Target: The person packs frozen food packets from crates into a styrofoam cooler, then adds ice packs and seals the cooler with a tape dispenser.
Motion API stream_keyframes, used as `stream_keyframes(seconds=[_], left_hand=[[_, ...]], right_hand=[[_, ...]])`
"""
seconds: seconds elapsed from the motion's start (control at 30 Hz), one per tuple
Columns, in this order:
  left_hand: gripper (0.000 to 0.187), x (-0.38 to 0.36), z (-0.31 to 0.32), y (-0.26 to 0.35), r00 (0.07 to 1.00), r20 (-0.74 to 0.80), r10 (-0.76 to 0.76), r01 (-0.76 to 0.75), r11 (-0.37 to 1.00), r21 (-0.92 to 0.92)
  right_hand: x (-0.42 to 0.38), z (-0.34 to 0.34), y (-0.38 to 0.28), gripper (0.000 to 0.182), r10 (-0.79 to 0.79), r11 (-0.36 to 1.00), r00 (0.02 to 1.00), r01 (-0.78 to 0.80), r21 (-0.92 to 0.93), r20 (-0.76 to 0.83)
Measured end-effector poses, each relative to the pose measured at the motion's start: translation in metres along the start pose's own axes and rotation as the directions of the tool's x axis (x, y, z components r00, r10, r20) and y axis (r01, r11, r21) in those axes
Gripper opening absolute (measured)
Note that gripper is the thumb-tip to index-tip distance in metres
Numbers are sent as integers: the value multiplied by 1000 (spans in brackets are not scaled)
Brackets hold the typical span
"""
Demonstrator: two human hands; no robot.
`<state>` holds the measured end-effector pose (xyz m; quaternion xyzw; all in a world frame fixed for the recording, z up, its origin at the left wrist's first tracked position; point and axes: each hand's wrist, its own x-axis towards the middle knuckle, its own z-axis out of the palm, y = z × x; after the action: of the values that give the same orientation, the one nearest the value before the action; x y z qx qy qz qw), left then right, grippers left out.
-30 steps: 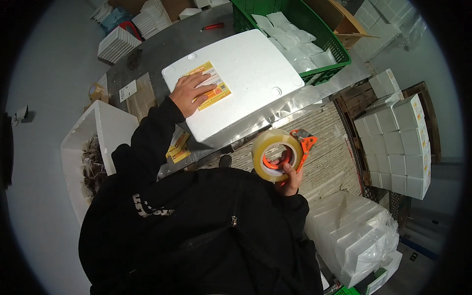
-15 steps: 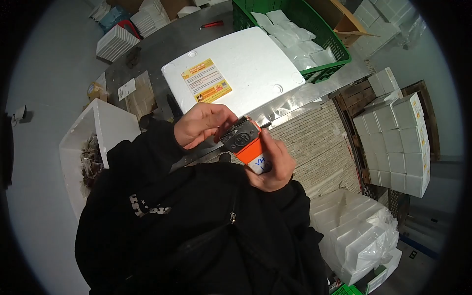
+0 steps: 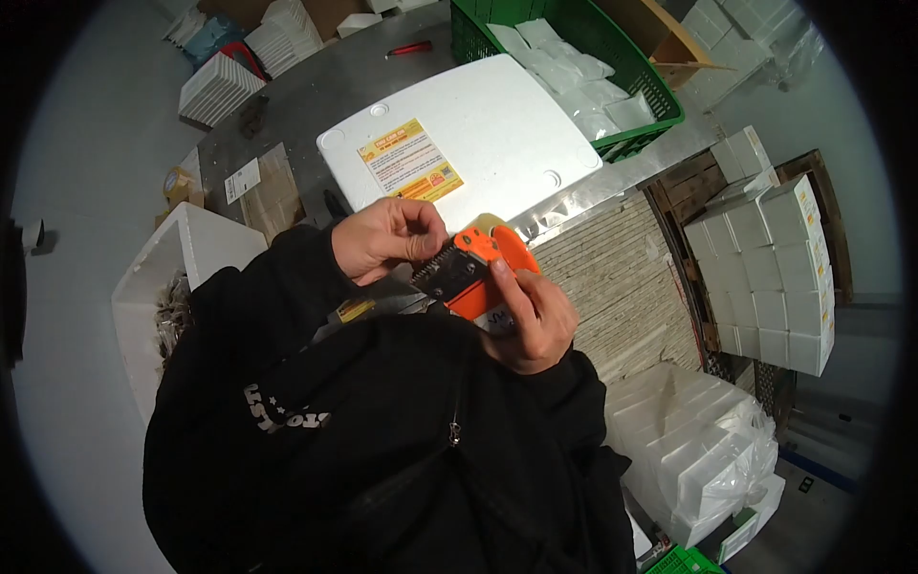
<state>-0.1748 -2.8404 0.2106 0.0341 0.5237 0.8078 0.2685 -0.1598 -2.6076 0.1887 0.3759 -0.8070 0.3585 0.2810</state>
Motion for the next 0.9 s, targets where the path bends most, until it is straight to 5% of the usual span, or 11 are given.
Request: stream_keyframes(seconds=[0.17, 0.23, 0.33, 0.57, 0.63, 0.73, 0.8, 0.83, 0.87, 0.9], left_hand=[[13, 8, -12, 0, 971, -135, 200, -174, 968, 182], [8, 15, -23, 1, 878, -328, 348, -158, 859, 487], [4, 45, -76, 6, 777, -321, 541, -163, 667, 727], [22, 114, -239, 114, 541, -389, 746, 334, 233, 913], [28, 147, -335, 133, 572, -334, 750, 357, 139, 924], [27, 166, -370, 158, 540, -304, 785, 409, 71, 910], [28, 182, -389, 169, 528, -455, 717, 237, 390, 890], [28, 175, -401, 185, 533, -453, 714, 233, 391, 890], [27, 160, -415, 209, 698, -474, 536, 270, 417, 868], [27, 158, -416, 202, 744, -410, 527, 260, 337, 905]], right_hand=[[20, 7, -16, 82, 98, 994, 992, -94, -52, 79], [35, 4, -36, 88, 315, 949, 909, -308, -70, 274], [43, 1, -45, 90, 439, 898, 808, -404, -173, 393], [20, -35, -31, 73, 503, 860, 768, -488, -146, 396], [8, -46, -27, 72, 511, 856, 761, -496, -149, 400], [-5, -60, -24, 67, 533, 843, 747, -508, -176, 397], [-12, -68, -22, 63, 542, 838, 737, -513, -186, 405], [-14, -70, -21, 63, 547, 834, 734, -517, -192, 403], [-15, -71, -19, 63, 543, 836, 731, -518, -182, 415], [-17, -71, -17, 63, 537, 838, 728, -517, -173, 426]])
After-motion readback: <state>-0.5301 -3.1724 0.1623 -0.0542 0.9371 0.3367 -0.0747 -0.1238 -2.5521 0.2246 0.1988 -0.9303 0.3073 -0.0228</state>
